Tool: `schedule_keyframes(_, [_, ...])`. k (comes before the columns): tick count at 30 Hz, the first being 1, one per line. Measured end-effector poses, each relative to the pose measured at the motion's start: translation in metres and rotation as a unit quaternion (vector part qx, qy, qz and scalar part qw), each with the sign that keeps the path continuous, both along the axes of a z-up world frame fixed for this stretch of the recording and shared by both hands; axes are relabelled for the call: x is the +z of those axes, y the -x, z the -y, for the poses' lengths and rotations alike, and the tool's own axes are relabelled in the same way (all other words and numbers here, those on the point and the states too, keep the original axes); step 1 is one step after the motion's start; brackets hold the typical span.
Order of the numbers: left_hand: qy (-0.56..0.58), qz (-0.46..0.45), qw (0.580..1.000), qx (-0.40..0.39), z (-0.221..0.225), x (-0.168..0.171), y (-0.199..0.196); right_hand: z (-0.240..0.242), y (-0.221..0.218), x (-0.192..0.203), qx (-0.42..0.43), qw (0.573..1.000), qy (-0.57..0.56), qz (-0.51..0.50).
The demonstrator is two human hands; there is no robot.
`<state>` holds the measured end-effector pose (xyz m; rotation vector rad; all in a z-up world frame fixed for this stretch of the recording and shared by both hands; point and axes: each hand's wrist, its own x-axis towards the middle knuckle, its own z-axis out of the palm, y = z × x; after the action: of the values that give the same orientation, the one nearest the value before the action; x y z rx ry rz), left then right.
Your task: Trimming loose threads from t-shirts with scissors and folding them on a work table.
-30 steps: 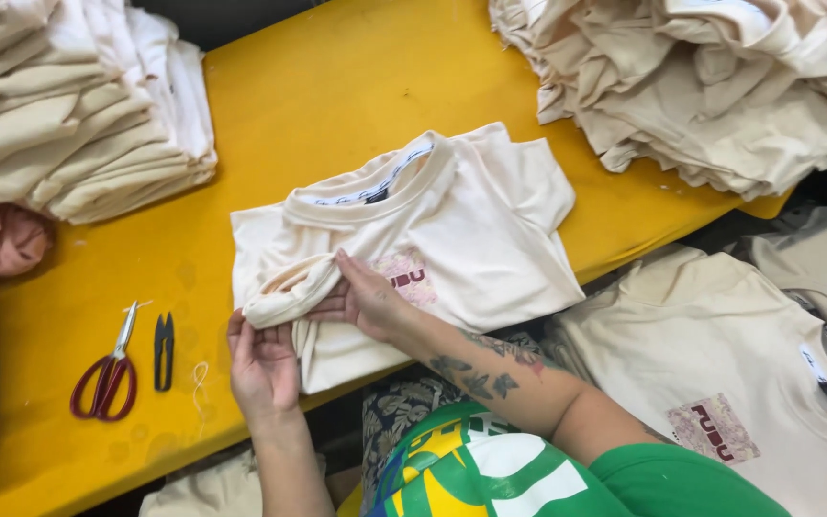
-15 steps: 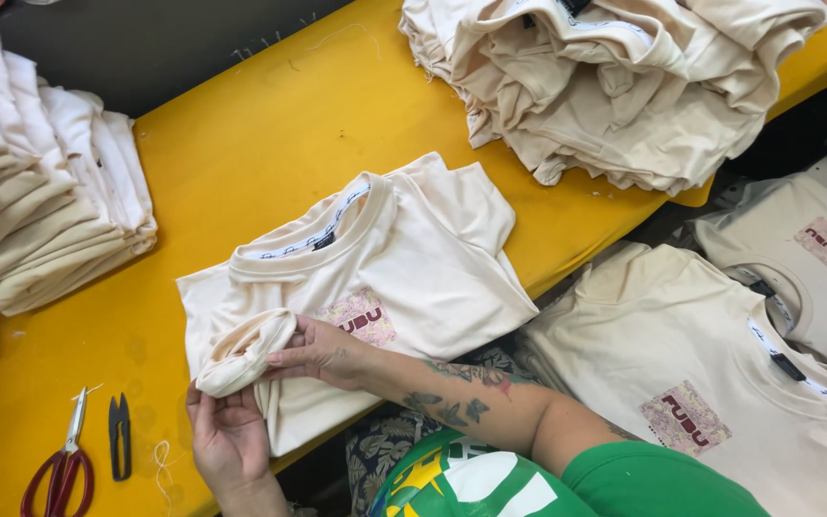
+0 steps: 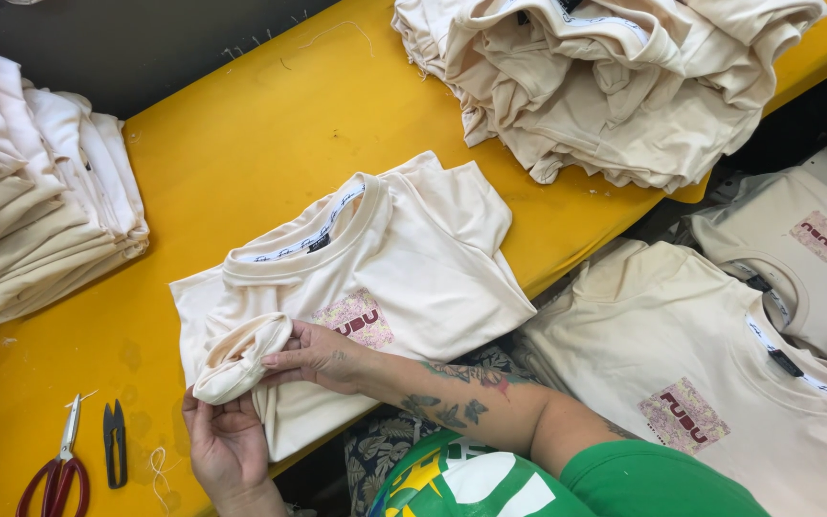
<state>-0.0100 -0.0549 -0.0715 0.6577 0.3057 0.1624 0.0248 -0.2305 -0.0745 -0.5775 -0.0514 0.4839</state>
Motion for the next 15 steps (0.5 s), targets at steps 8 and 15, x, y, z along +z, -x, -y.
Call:
schedule_keyframes(8, [0.001,0.007,1.0,0.001,-0.001,-0.003,0.0,0.002,0.0,0.004,0.005,1.0,0.007,0.002])
schedule_keyframes(15, [0.005,0.027,1.0,-0.003,-0.005,-0.013,0.0,0.003,0.001,0.007,0.007,1.0,0.002,0.001])
